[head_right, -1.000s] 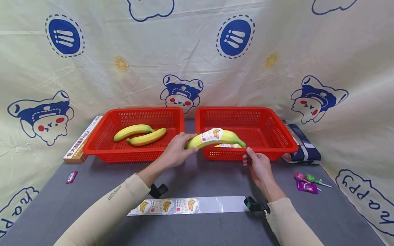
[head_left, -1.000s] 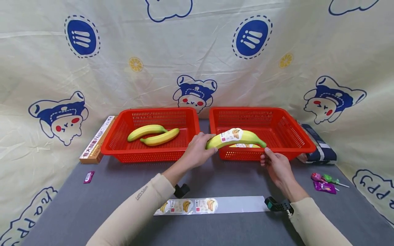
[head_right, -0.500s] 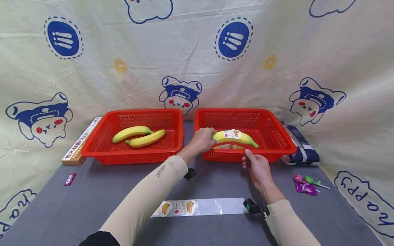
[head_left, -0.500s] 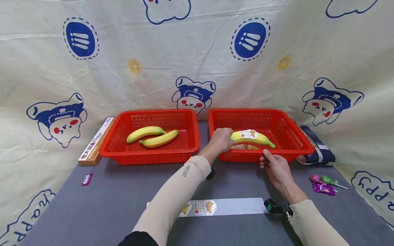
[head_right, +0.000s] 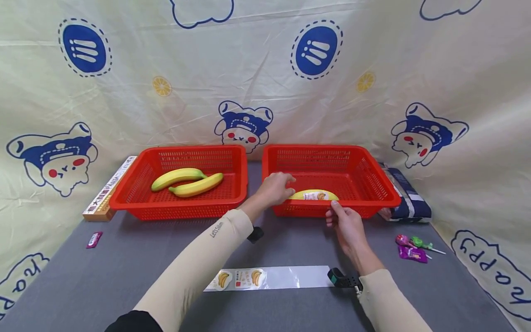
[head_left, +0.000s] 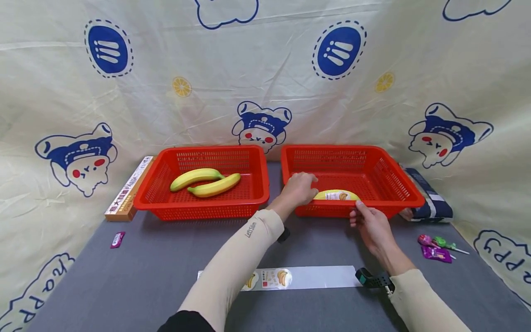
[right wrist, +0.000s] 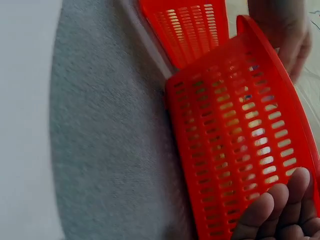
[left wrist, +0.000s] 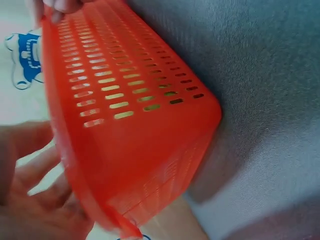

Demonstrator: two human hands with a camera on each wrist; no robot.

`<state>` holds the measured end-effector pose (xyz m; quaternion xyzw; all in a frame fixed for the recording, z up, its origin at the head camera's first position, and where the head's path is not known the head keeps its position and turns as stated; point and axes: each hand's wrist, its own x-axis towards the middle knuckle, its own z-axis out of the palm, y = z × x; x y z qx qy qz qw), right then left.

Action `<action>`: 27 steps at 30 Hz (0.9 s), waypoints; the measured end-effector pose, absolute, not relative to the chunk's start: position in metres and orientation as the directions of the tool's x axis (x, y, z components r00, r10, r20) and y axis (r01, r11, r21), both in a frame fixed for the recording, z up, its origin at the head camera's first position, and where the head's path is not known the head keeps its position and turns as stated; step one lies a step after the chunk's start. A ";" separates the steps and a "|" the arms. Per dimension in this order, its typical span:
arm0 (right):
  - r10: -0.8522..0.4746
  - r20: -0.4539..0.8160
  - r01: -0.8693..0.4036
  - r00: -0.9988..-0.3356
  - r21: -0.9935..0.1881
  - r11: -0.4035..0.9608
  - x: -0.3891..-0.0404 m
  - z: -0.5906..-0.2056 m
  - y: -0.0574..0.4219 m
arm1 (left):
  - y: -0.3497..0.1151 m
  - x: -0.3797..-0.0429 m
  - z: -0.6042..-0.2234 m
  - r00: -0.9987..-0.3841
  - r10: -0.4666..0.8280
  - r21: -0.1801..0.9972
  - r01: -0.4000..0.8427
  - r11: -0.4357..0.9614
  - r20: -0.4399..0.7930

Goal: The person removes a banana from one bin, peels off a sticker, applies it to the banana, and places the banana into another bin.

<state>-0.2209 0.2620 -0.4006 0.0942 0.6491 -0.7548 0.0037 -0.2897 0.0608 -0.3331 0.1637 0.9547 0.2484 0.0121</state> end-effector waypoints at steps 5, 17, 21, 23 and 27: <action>0.103 -0.157 0.162 -0.982 -0.986 0.044 -0.213 -0.407 0.248 | 0.032 -0.283 -0.322 -0.947 0.267 0.586 0.320 0.744 0.178; -0.201 -0.023 -0.063 -0.979 -0.909 0.412 -0.202 -0.399 0.158 | -0.106 -0.321 -0.301 -0.982 0.075 0.599 0.164 0.784 0.171; -0.239 0.013 -0.113 -0.971 -0.904 0.412 -0.209 -0.394 0.129 | -0.146 -0.329 -0.303 -0.990 0.027 0.567 0.100 0.818 0.136; -0.243 0.010 -0.111 -0.970 -0.907 0.406 -0.214 -0.393 0.117 | -0.163 -0.331 -0.306 -0.994 0.022 0.536 0.076 0.841 0.106; -0.197 -0.002 -0.078 -0.980 -0.913 0.400 -0.226 -0.393 0.095 | -0.189 -0.332 -0.313 -0.999 0.035 0.482 0.042 0.875 0.025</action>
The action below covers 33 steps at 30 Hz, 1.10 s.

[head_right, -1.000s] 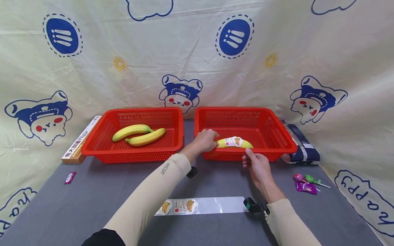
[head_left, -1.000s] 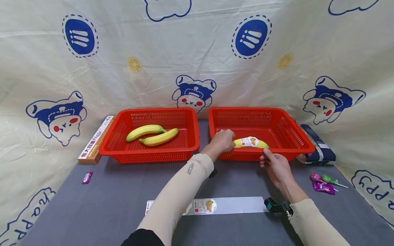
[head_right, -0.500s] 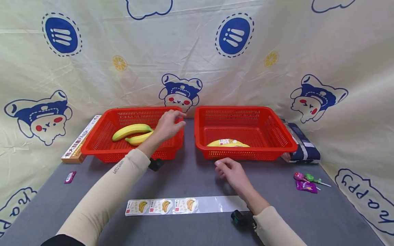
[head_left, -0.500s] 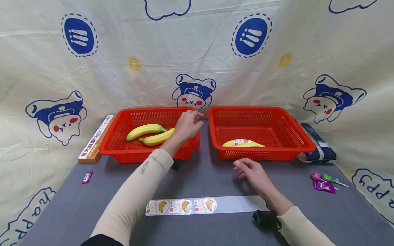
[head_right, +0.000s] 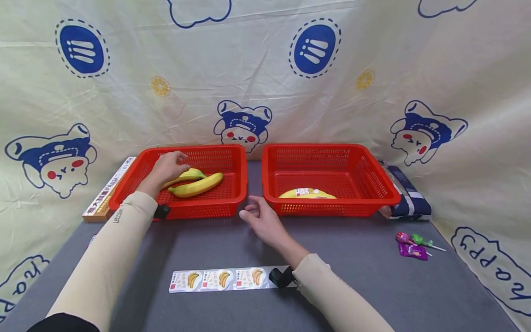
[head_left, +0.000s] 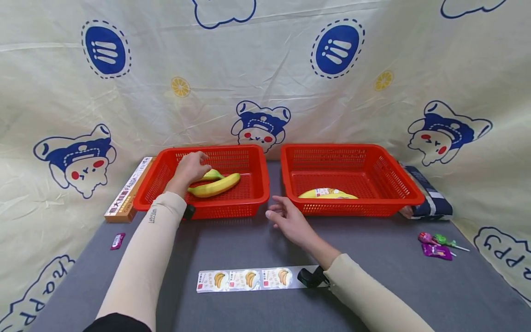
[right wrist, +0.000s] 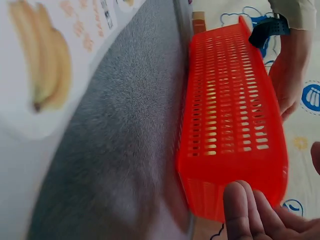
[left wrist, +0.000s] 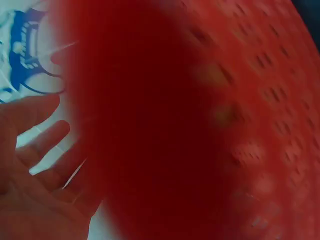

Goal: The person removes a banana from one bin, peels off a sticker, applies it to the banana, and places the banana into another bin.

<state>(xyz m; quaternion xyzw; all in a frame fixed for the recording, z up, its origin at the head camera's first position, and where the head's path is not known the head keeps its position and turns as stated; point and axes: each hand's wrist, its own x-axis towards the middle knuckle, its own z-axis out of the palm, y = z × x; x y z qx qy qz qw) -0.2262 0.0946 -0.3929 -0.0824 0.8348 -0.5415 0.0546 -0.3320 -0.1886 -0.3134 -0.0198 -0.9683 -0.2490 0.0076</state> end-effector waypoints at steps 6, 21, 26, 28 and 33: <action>-0.114 0.071 -0.110 -0.991 -0.916 0.386 -0.246 -0.395 0.076 | -0.209 -0.333 -0.329 -0.990 0.062 0.444 0.000 0.896 -0.126; -0.128 0.191 -0.229 -0.973 -0.858 0.461 -0.264 -0.399 0.063 | -0.219 -0.337 -0.356 -0.969 0.114 0.423 0.012 0.906 -0.217; -0.142 0.178 -0.225 -0.974 -0.852 0.473 -0.263 -0.398 0.064 | -0.218 -0.338 -0.362 -0.952 0.195 0.411 0.084 0.908 -0.237; -0.143 0.173 -0.221 -0.975 -0.850 0.479 -0.263 -0.398 0.063 | -0.217 -0.338 -0.364 -0.936 0.248 0.406 0.131 0.905 -0.250; -0.142 0.177 -0.224 -0.974 -0.846 0.483 -0.263 -0.398 0.064 | -0.214 -0.340 -0.367 -0.901 0.344 0.388 0.227 0.893 -0.265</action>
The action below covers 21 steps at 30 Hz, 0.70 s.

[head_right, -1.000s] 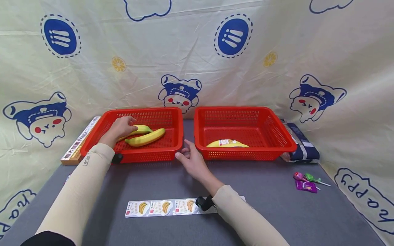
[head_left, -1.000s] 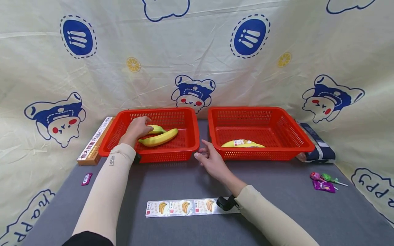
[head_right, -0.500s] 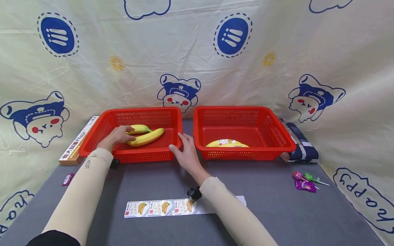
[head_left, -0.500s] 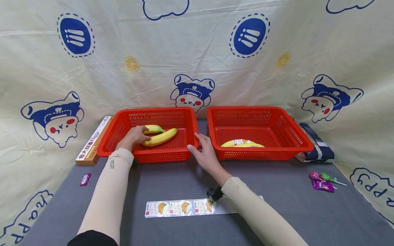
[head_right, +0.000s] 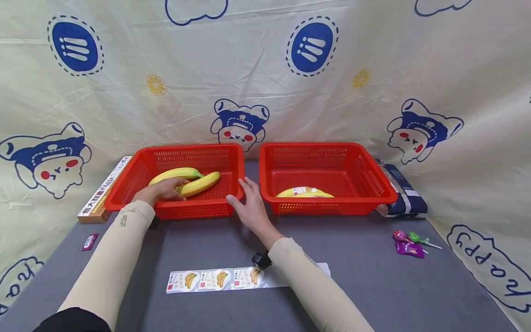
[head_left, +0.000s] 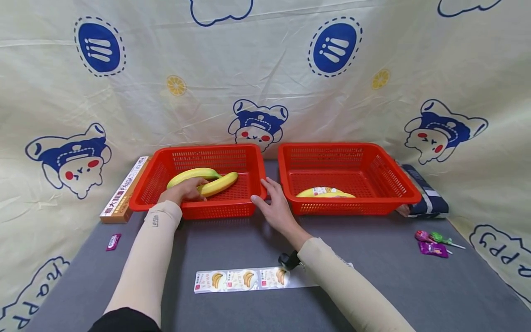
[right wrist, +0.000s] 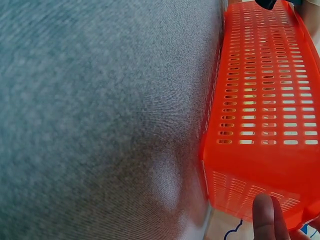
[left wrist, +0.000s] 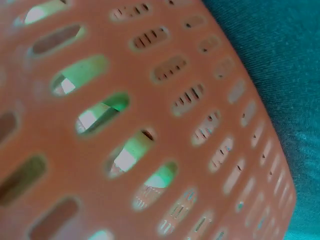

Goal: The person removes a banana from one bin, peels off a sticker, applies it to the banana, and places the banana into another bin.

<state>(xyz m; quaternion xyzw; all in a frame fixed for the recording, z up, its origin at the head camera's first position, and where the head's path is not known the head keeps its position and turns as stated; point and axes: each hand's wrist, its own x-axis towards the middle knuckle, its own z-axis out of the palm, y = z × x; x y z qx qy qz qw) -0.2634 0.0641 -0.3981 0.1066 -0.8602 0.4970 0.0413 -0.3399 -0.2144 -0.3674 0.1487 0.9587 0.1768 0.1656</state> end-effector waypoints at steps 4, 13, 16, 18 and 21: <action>-0.145 0.180 -0.229 -0.973 -0.842 0.489 -0.264 -0.398 0.064 | -0.220 -0.357 -0.381 -0.886 0.369 0.304 0.283 0.910 -0.282; -0.144 0.149 -0.201 -0.978 -0.848 0.490 -0.264 -0.398 0.065 | -0.221 -0.345 -0.373 -0.951 0.227 0.352 0.142 0.925 -0.211; -0.141 0.147 -0.198 -0.979 -0.850 0.488 -0.264 -0.399 0.066 | -0.218 -0.332 -0.358 -0.987 0.125 0.409 0.073 0.910 -0.102; -0.145 0.152 -0.204 -0.978 -0.848 0.488 -0.264 -0.398 0.066 | -0.219 -0.328 -0.353 -0.997 0.062 0.446 0.039 0.894 -0.036; -0.149 0.159 -0.213 -0.976 -0.845 0.491 -0.265 -0.397 0.067 | -0.219 -0.322 -0.346 -0.997 0.024 0.496 0.059 0.867 0.078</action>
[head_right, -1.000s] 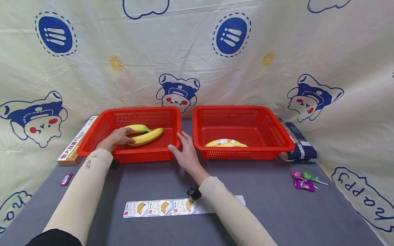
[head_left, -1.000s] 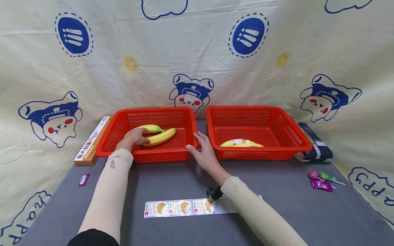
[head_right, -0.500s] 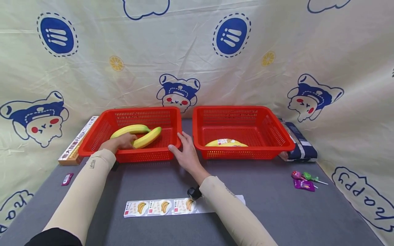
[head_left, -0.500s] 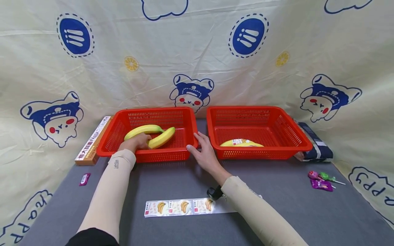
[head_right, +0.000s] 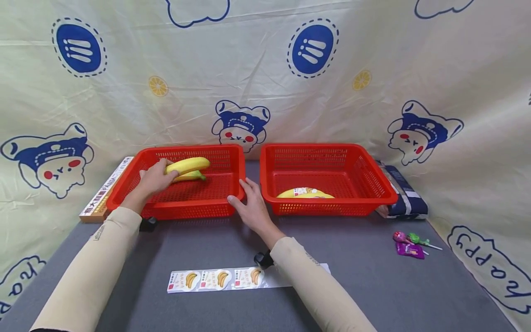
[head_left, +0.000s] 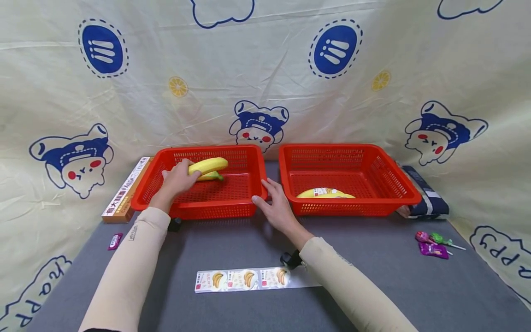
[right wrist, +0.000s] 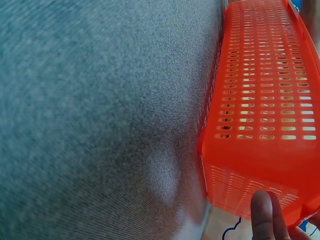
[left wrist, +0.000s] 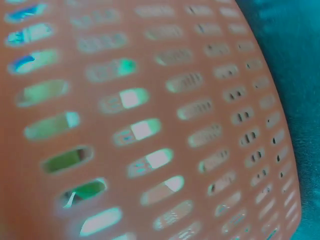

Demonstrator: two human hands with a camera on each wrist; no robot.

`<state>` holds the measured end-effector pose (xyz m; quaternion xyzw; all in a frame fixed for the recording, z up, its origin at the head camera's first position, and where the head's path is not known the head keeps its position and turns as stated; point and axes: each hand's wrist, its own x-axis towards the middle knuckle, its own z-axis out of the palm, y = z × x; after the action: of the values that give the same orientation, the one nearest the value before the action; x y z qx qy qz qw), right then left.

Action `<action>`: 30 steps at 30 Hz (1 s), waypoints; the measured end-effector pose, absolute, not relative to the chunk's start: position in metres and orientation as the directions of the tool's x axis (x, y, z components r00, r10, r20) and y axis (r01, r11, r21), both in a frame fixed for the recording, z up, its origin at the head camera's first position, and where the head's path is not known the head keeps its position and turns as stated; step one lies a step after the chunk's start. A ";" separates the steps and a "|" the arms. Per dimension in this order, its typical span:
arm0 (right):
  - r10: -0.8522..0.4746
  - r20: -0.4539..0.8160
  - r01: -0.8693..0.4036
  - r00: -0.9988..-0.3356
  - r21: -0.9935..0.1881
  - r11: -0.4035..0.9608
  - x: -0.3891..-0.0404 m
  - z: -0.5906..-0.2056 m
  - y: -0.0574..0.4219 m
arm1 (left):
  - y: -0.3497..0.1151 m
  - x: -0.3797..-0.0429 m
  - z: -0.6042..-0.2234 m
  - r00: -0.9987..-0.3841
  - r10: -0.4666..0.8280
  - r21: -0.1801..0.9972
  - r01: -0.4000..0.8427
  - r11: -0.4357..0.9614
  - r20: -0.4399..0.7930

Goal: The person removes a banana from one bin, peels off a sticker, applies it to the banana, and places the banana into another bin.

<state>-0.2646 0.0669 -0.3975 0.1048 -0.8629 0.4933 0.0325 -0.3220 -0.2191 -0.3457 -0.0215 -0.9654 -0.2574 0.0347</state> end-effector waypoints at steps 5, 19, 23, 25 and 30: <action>-0.157 0.165 -0.222 -0.974 -0.845 0.487 -0.265 -0.397 0.068 | -0.215 -0.301 -0.337 -0.979 0.048 0.633 0.164 0.756 0.197; -0.156 0.167 -0.224 -0.974 -0.838 0.498 -0.265 -0.398 0.068 | -0.205 -0.204 -0.340 -0.962 0.026 0.770 0.234 0.593 0.272; -0.148 0.173 -0.224 -0.974 -0.840 0.495 -0.266 -0.398 0.068 | -0.201 -0.181 -0.357 -0.956 0.022 0.775 0.251 0.580 0.293; -0.149 0.172 -0.224 -0.974 -0.839 0.496 -0.266 -0.398 0.068 | -0.200 -0.171 -0.369 -0.953 0.033 0.763 0.261 0.591 0.301; -0.150 0.166 -0.221 -0.975 -0.830 0.512 -0.266 -0.398 0.068 | -0.193 -0.156 -0.397 -0.965 0.048 0.712 0.224 0.665 0.259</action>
<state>-0.2656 0.0678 -0.3980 0.1067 -0.8687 0.4823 0.0365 -0.1559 -0.1930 -0.3968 -0.0750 -0.9058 -0.4023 0.1097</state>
